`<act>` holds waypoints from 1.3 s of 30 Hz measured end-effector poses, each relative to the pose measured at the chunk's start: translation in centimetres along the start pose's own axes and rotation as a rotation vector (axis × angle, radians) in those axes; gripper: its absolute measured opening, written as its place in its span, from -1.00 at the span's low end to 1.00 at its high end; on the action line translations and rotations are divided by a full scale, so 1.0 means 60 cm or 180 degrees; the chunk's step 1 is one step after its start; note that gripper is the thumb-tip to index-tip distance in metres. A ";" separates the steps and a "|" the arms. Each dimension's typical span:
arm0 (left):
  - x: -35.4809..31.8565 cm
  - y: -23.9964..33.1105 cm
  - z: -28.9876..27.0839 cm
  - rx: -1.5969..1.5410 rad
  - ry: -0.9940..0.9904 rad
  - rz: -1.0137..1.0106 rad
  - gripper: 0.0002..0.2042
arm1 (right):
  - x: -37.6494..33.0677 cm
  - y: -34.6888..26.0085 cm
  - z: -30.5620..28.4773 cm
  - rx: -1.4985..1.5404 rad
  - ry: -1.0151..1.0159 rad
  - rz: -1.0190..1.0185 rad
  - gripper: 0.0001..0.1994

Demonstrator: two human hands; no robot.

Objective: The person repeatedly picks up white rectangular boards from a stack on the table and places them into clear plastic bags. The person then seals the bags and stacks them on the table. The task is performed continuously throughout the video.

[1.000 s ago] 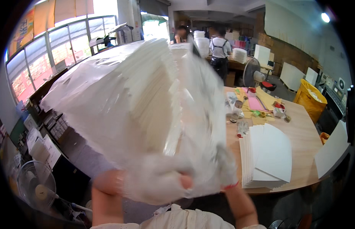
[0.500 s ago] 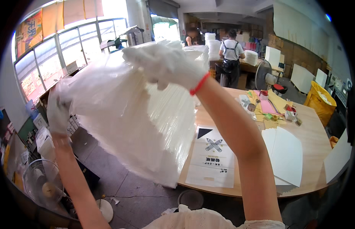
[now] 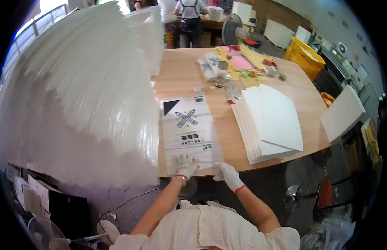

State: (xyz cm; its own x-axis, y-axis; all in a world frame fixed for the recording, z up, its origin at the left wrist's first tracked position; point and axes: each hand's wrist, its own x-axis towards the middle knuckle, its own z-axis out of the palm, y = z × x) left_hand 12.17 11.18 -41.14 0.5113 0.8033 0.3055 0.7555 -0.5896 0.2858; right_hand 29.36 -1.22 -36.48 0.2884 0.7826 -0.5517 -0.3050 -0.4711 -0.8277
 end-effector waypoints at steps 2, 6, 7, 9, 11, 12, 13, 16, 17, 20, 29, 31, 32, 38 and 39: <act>0.018 -0.053 0.050 -0.0377 -0.0195 0.0211 -0.78 | -0.044 0.027 -0.007 -0.0139 0.0036 0.0262 -0.65; 0.057 -0.070 0.045 -0.1041 -0.1127 -0.0372 -0.76 | -0.058 0.019 0.013 -0.0292 -0.0624 0.0454 -0.65; 0.069 -0.051 0.020 -0.0988 -0.1204 -0.0230 -0.75 | -0.035 0.018 0.027 -0.0779 -0.0459 -0.0089 -0.61; 0.087 -0.026 -0.030 -0.0872 -0.1312 -0.0028 -0.74 | 0.007 -0.001 0.083 0.0864 -0.0601 0.0237 -0.56; 0.068 -0.062 0.002 -0.0894 -0.0831 -0.0098 -0.72 | 0.040 -0.051 0.143 0.0097 -0.0300 -0.0353 -0.56; 0.076 -0.066 0.016 -0.0925 -0.0601 -0.0058 -0.70 | 0.050 -0.071 0.148 -0.0258 -0.0079 -0.0680 -0.56; 0.101 -0.040 -0.023 -0.1746 -0.0757 -0.0359 -0.70 | 0.084 -0.058 0.117 -0.1133 0.0236 -0.1127 -0.57; 0.148 -0.053 -0.026 -0.4178 0.0279 -0.2281 -0.73 | 0.162 -0.009 0.036 -0.3257 0.1232 -0.1973 -0.60; 0.154 -0.074 -0.032 -0.4243 0.0186 -0.2464 -0.79 | 0.128 -0.015 0.030 -0.3644 0.1568 -0.1905 -0.61; 0.182 -0.061 -0.065 -0.3254 -0.0610 -0.1943 -0.78 | 0.116 -0.090 0.065 -0.3791 0.0707 -0.2727 -0.63; 0.200 -0.017 -0.168 -0.2305 0.0271 -0.0449 -0.72 | 0.180 -0.046 0.122 -0.3336 -0.0173 -0.3207 -0.67; 0.180 0.005 -0.194 -0.2177 0.0146 -0.0408 -0.72 | 0.062 -0.139 0.048 -0.2748 -0.0501 -0.3380 -0.72; 0.165 0.017 -0.208 -0.2095 0.0072 -0.0408 -0.72 | 0.017 -0.172 -0.007 -0.2315 -0.0233 -0.3323 -0.76; 0.107 0.077 -0.231 -0.2124 0.0746 -0.0198 -0.65 | -0.003 -0.228 -0.269 -0.4774 0.2738 -0.3534 -0.71; 0.096 0.092 -0.224 -0.2592 0.0626 -0.0214 -0.66 | 0.009 -0.223 -0.291 -0.4869 0.2736 -0.3695 -0.74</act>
State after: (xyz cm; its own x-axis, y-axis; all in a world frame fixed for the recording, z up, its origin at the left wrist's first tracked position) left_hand 13.79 11.43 -25.57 0.3380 0.8540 0.3954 0.2114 -0.4783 0.8524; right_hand 49.45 -1.61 -27.48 0.1353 0.7641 0.6307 0.9630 -0.2512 0.0977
